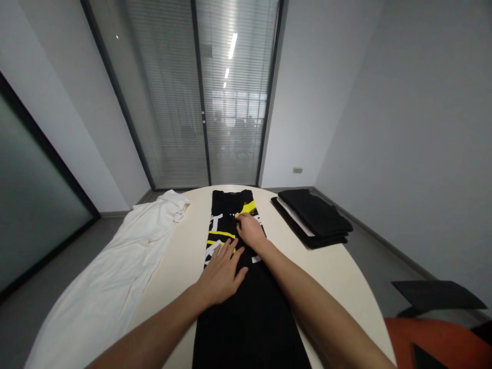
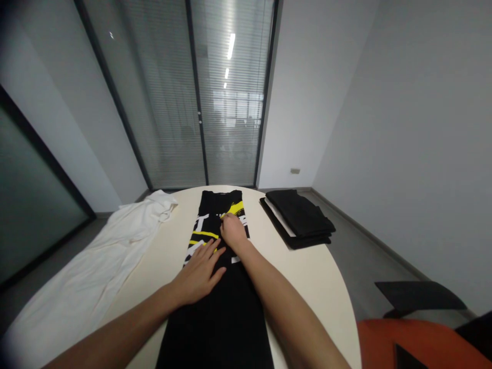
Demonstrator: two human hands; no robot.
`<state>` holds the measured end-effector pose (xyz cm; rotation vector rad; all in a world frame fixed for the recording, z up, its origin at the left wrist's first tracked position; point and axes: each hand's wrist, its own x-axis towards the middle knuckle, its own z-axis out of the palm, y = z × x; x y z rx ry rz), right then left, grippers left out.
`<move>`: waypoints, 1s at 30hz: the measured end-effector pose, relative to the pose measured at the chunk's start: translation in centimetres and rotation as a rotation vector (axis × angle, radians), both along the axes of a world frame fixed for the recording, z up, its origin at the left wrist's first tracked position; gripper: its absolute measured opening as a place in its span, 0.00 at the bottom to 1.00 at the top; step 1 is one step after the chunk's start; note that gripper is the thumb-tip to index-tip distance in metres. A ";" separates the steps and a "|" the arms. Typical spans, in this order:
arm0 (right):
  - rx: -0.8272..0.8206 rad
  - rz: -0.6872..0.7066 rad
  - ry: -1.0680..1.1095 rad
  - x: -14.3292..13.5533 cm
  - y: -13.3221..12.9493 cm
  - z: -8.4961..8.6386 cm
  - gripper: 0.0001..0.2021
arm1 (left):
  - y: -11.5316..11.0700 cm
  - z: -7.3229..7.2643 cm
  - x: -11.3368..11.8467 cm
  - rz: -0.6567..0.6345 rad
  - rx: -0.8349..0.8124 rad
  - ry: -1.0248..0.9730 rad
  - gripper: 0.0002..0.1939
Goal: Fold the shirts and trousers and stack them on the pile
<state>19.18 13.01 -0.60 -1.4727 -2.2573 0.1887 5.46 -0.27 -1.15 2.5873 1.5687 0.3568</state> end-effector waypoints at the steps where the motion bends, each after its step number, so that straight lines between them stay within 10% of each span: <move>1: -0.009 0.006 0.015 0.3 0.1 0.0 0.13 | 0.0 0.0 0.0 0.000 -0.005 0.004 0.28; 11: -0.136 0.141 -0.059 6.0 -4.5 3.0 0.07 | 0.1 -0.3 0.0 -0.003 0.019 -0.018 0.27; 15: -0.194 -0.027 -0.214 8.6 -7.2 3.4 0.08 | 0.4 0.3 0.6 0.031 0.001 -0.046 0.25; 20: -0.292 -0.258 -0.153 10.5 -7.3 3.1 0.19 | 2.3 1.8 -1.6 0.308 0.003 0.006 0.22; 30: -0.696 -0.032 0.103 11.8 -7.2 2.2 0.19 | 4.0 3.3 -5.0 0.554 -0.189 0.013 0.18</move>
